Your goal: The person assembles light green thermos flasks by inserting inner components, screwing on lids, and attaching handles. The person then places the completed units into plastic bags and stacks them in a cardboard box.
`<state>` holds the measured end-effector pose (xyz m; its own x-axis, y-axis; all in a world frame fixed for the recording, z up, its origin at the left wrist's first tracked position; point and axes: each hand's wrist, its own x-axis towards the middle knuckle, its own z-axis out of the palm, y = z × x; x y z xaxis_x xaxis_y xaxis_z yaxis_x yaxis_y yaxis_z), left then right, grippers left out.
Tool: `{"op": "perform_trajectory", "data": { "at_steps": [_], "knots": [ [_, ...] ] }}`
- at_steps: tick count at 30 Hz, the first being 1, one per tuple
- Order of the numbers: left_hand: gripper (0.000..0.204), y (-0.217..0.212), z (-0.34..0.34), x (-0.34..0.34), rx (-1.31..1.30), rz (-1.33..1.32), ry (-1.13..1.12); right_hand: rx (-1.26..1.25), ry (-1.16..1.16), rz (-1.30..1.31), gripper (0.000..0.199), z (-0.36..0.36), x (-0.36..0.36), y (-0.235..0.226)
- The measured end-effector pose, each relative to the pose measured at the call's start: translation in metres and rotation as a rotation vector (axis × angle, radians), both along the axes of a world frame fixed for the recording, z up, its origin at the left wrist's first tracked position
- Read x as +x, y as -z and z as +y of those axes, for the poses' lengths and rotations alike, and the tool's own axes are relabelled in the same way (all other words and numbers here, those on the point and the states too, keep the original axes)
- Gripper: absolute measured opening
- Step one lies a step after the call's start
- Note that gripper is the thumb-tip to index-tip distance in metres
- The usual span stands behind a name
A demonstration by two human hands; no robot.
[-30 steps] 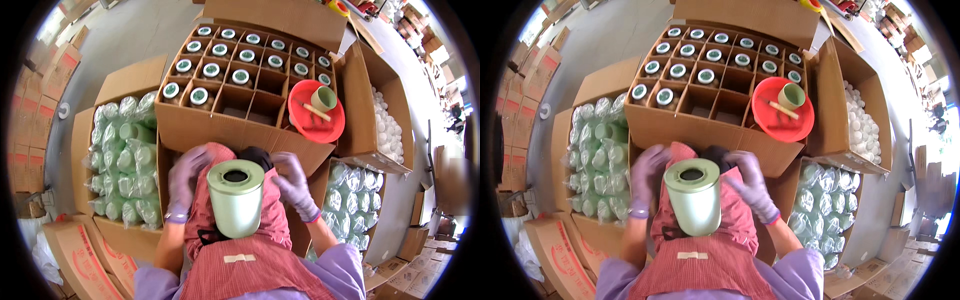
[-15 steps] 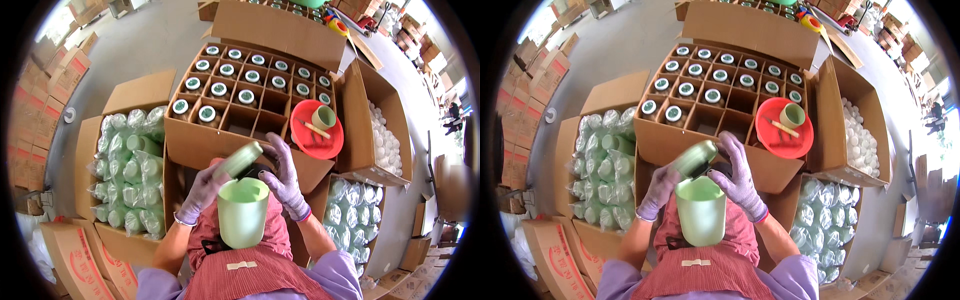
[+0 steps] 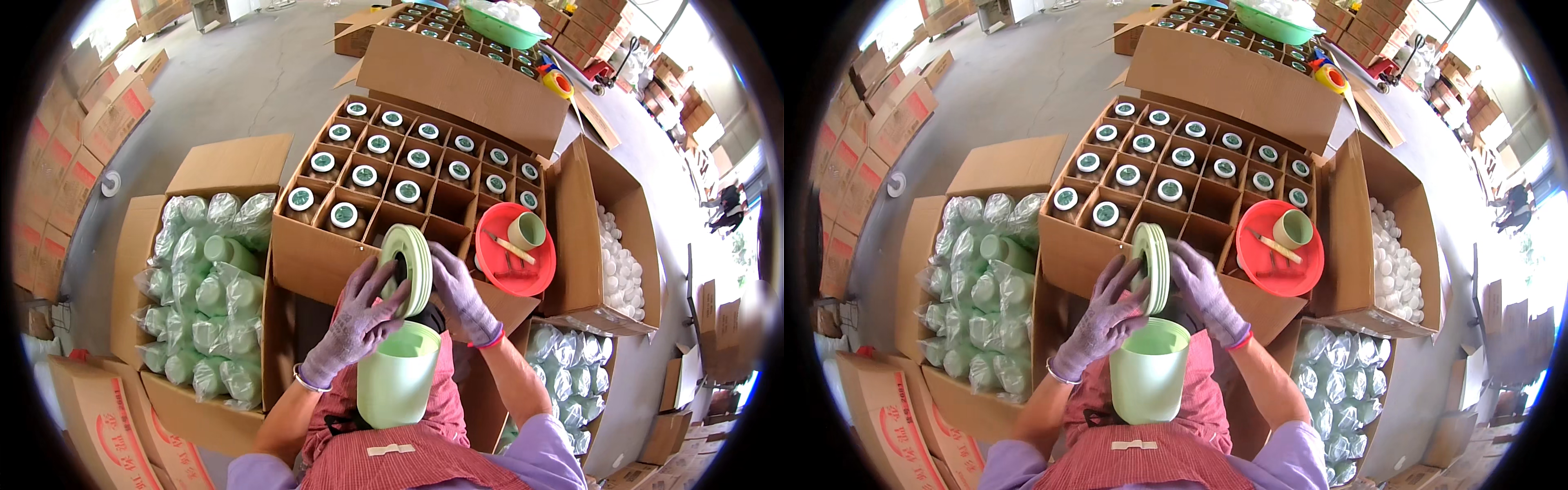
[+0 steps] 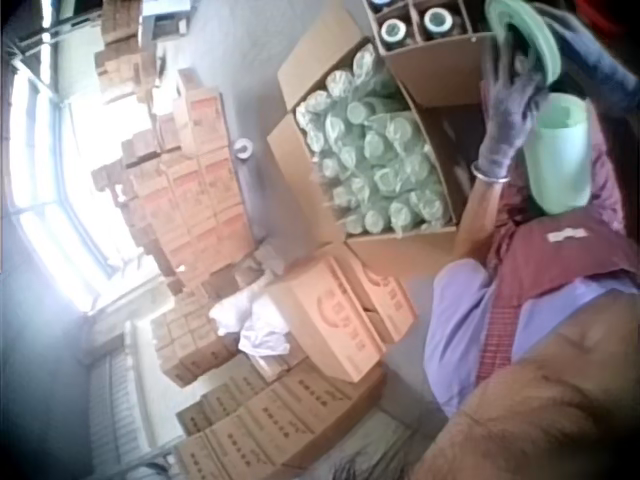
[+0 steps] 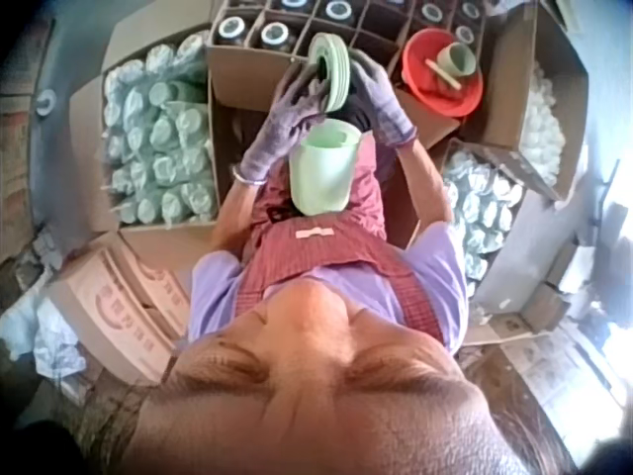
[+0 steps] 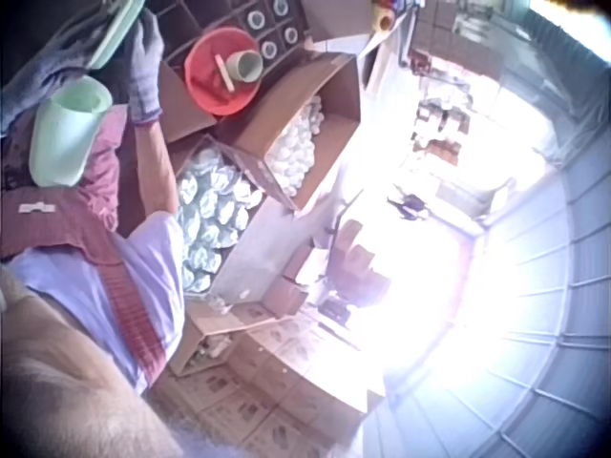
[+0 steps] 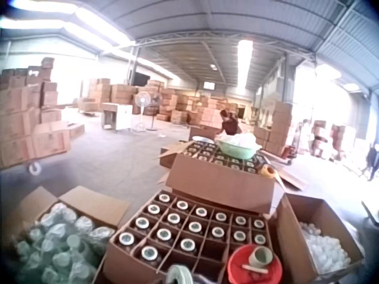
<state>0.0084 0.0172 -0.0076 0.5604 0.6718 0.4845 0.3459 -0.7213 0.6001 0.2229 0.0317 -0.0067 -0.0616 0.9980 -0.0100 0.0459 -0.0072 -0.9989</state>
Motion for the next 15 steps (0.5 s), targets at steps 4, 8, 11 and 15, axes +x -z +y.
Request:
{"op": "perform_trajectory", "data": {
  "at_steps": [4, 8, 11, 15],
  "knots": [
    [0.047, 0.029, -0.006, -0.009, -0.477, -0.311, 0.193, 0.319, 0.174, -1.117, 0.042, 0.056, 0.027, 0.028],
    [0.036, 0.036, -0.017, -0.027, -1.017, -0.436, 0.285, 0.174, -0.008, -1.571, 0.039, 0.100, 0.013, 0.041],
    [0.040, 0.030, -0.015, -0.026, -1.050, -0.504, 0.171, 0.658, -0.067, -1.196, 0.036, 0.133, -0.047, 0.048],
    [0.038, 0.045, 0.007, -0.015, -1.098, -0.697, 0.019, 0.589, -0.296, -1.151, 0.036, 0.172, -0.089, 0.091]
  ]
}}
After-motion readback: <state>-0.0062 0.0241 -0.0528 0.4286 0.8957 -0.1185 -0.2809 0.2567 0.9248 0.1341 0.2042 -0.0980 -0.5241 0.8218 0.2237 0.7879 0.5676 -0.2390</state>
